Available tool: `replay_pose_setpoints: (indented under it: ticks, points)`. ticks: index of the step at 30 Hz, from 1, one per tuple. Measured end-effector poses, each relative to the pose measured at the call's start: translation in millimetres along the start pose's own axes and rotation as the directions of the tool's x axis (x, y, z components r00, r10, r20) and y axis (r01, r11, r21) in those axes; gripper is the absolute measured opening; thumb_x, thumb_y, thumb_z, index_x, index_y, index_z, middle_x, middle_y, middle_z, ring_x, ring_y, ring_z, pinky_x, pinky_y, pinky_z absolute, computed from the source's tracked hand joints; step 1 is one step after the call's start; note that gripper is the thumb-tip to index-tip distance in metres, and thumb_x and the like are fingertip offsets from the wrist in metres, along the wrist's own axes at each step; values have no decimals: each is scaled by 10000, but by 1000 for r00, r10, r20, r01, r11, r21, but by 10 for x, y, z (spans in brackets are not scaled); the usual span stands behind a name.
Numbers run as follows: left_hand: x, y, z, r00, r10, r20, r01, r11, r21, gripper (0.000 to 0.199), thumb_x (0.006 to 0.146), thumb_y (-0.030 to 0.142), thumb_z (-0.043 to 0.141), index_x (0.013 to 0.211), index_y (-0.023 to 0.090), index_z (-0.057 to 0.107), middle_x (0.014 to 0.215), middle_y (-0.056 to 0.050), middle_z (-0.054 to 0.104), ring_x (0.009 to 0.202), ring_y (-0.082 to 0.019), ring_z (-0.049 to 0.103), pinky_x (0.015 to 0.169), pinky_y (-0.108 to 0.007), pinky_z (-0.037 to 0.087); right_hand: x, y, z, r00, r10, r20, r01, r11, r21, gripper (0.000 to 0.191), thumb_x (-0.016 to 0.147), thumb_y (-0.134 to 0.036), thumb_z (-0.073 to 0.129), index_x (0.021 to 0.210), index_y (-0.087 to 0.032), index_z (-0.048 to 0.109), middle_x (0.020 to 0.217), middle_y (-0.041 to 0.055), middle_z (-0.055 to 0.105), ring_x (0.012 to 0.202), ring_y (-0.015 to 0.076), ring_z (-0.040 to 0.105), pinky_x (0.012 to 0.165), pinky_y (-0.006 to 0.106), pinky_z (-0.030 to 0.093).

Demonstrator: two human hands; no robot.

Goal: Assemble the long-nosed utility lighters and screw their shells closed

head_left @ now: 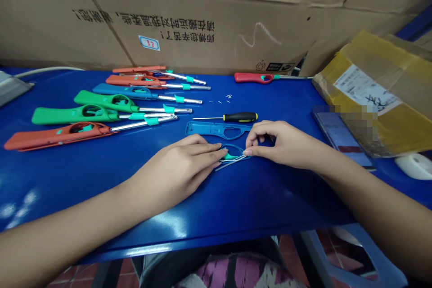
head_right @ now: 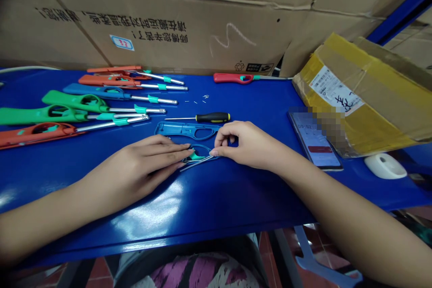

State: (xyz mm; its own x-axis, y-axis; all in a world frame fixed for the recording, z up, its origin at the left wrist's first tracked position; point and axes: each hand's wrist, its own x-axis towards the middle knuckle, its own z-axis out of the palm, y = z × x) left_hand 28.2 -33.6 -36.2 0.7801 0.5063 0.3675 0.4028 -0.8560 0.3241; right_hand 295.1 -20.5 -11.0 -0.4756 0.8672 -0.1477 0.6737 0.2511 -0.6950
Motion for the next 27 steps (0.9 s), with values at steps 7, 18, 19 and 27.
replay_pose_setpoints:
  ticks: [7, 18, 19, 27]
  points:
    - [15, 26, -20, 999, -42, 29, 43, 999, -16, 329, 996, 199, 551, 1301, 147, 662, 1194, -70, 745, 1005, -230, 642, 845, -383, 616, -18, -19, 3, 999, -36, 4, 37, 999, -37, 213, 865, -403, 650, 781, -208, 663, 840, 39, 705, 821, 190, 623, 796, 332, 458]
    - [2, 35, -29, 996, -89, 31, 92, 990, -106, 348, 961, 186, 601, 1302, 151, 659, 1175, -57, 745, 1025, -198, 640, 880, -341, 585, -8, 19, -21, 1000, -17, 10, 17, 1000, 13, 198, 852, -394, 674, 812, -201, 694, 839, 32, 709, 804, 183, 617, 780, 325, 457]
    - [4, 40, -32, 995, -95, 28, 98, 988, -118, 337, 960, 184, 604, 1290, 153, 666, 1176, -56, 744, 1028, -193, 642, 889, -336, 580, -7, 17, -15, 1000, -11, 6, 11, 1000, 14, 196, 853, -387, 671, 808, -198, 693, 834, 34, 707, 802, 182, 615, 777, 326, 456]
    - [12, 68, -79, 992, -113, 54, 120, 980, -160, 213, 970, 155, 586, 1136, 209, 710, 1151, -35, 746, 1133, -184, 650, 941, -333, 537, -39, -11, 41, 993, -100, -63, 97, 994, -48, 195, 864, -390, 693, 815, -201, 686, 838, 16, 689, 786, 159, 576, 731, 297, 442]
